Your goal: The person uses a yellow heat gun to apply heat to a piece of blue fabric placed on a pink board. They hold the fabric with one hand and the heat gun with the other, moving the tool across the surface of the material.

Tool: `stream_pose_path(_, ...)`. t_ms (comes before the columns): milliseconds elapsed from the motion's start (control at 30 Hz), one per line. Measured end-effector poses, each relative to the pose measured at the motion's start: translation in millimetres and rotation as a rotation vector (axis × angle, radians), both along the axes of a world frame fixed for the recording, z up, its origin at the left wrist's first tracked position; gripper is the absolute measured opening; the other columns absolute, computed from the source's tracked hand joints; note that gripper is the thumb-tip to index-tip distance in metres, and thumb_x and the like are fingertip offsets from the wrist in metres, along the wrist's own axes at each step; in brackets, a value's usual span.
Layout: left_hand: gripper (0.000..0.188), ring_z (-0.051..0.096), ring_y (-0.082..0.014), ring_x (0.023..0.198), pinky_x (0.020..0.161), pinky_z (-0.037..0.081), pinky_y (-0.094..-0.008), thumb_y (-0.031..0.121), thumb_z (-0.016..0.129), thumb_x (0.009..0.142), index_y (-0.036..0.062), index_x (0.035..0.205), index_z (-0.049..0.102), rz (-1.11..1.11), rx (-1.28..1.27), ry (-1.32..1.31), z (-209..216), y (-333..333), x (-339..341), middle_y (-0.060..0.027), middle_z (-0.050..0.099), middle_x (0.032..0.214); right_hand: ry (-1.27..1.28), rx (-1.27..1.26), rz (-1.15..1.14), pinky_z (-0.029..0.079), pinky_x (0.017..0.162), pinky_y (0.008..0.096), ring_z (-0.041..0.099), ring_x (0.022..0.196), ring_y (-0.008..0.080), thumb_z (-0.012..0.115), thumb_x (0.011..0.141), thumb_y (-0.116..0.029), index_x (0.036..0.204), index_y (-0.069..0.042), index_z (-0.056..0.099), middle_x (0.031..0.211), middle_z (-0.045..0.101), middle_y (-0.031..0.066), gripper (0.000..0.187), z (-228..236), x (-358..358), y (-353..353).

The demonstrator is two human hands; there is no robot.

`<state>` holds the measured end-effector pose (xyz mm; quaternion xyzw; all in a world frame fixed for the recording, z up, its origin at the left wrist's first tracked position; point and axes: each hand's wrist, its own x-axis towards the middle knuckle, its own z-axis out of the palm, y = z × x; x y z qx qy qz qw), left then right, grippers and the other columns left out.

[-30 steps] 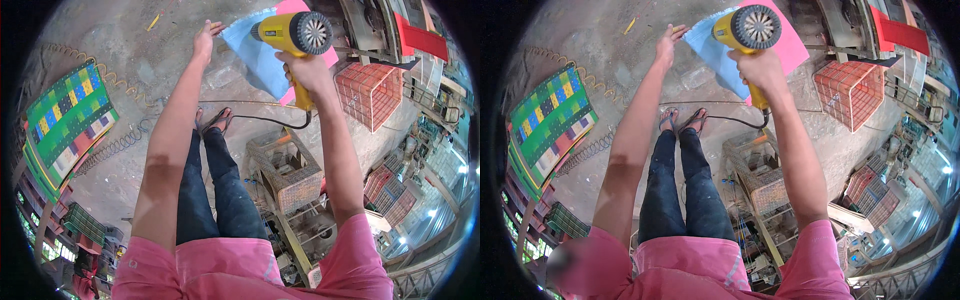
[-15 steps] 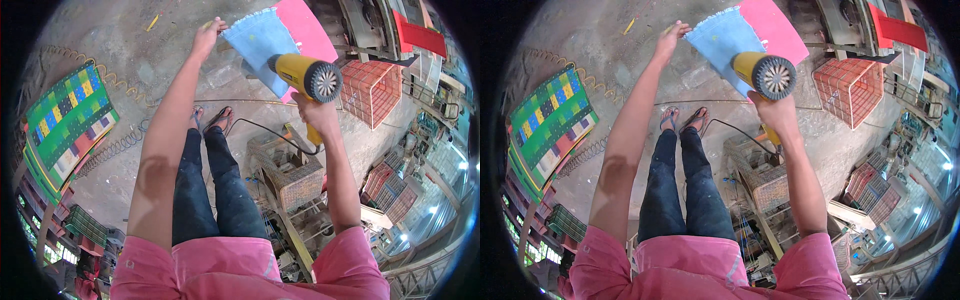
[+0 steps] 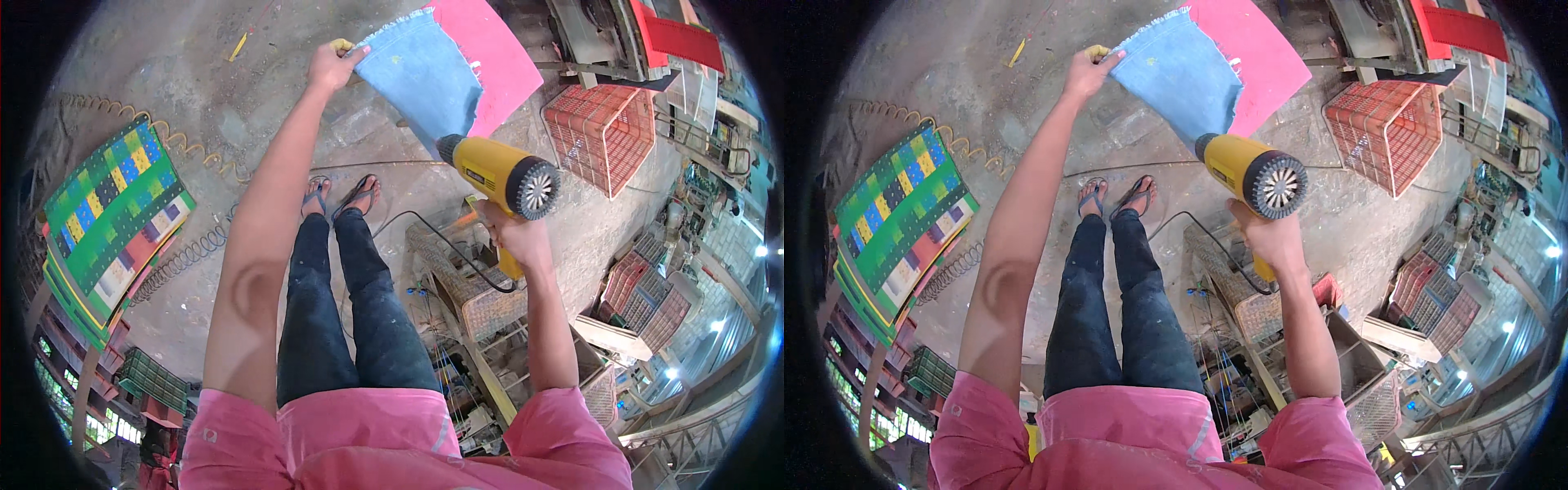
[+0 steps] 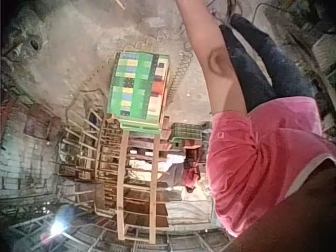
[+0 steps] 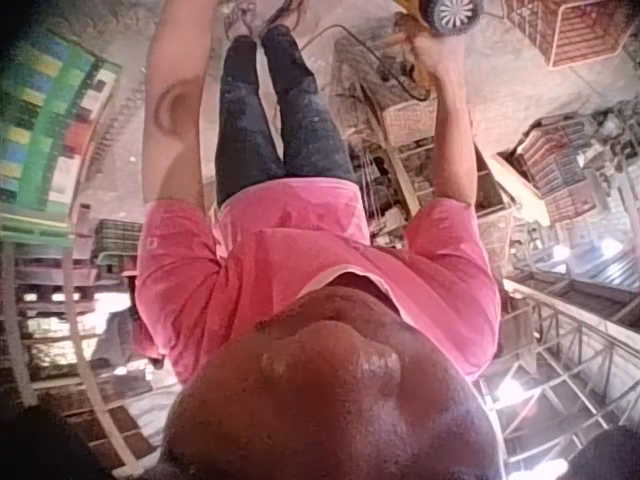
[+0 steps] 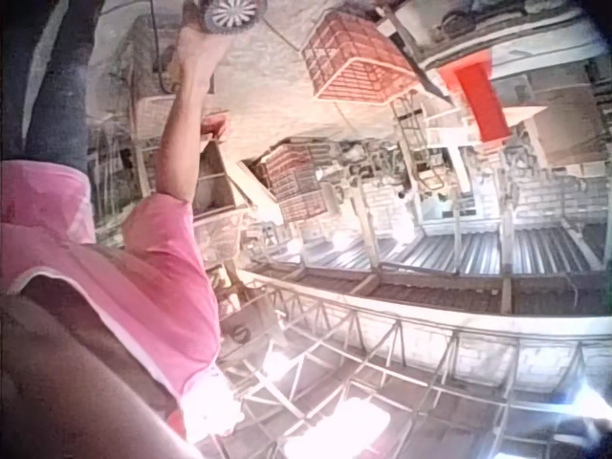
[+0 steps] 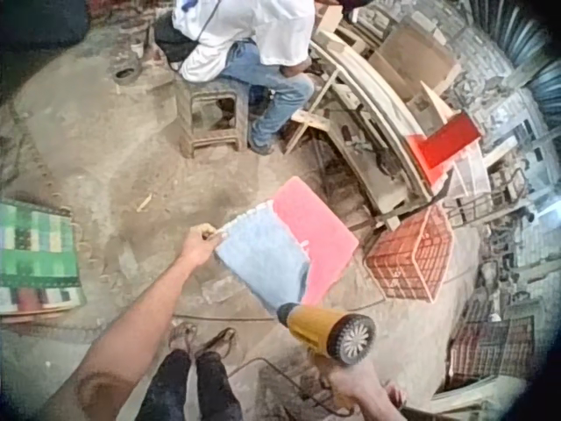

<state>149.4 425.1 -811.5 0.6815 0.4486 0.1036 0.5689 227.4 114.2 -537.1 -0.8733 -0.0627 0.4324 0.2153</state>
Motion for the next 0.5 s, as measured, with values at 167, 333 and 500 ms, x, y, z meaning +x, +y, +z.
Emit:
stream_pose_path(167, 0.04, 0.06, -0.0143, 0.07, 0.068, 0.047, -0.0308, 0.043, 0.075, 0.08, 0.0047, 0.091, 0.071, 0.03, -0.069, -0.051, 1.3, -1.3, -1.2, -0.0035, 0.068, 0.078, -0.168, 0.056, 0.08, 0.041, 0.047, 0.028, 0.052, 0.051, 0.0098, 0.067, 0.088, -0.019, 0.084, -0.004, 0.061, 0.062, 0.056, 0.0017, 0.016, 2.7, 26.1, 27.3)
stream_pose_path(333, 0.037, 0.06, -0.0138, 0.071, 0.069, 0.047, -0.0304, 0.041, 0.075, 0.081, 0.0051, 0.092, 0.071, 0.035, -0.05, -0.043, 4.8, -4.7, 1.4, -0.0032, 0.069, 0.079, -0.143, 0.077, 0.001, 0.042, 0.045, 0.0264, 0.054, 0.051, 0.0101, 0.068, 0.086, -0.016, 0.088, -0.003, 0.062, 0.066, 0.057, 0.002, 0.014, -10.7, 60.7, 60.6)
stream_pose_path(500, 0.029, 0.046, -0.0059, 0.065, 0.059, 0.037, -0.0256, 0.031, 0.075, 0.085, 0.0029, 0.087, 0.069, 0.054, -0.058, -0.062, 8.6, -6.1, 1.6, 0.0042, 0.059, 0.073, -0.113, 0.082, -0.043, 0.043, 0.045, 0.0259, 0.054, 0.052, 0.01, 0.069, 0.085, -0.015, 0.091, -0.003, 0.062, 0.067, 0.057, 0.0018, 0.015, -10.2, 67.3, 48.4)
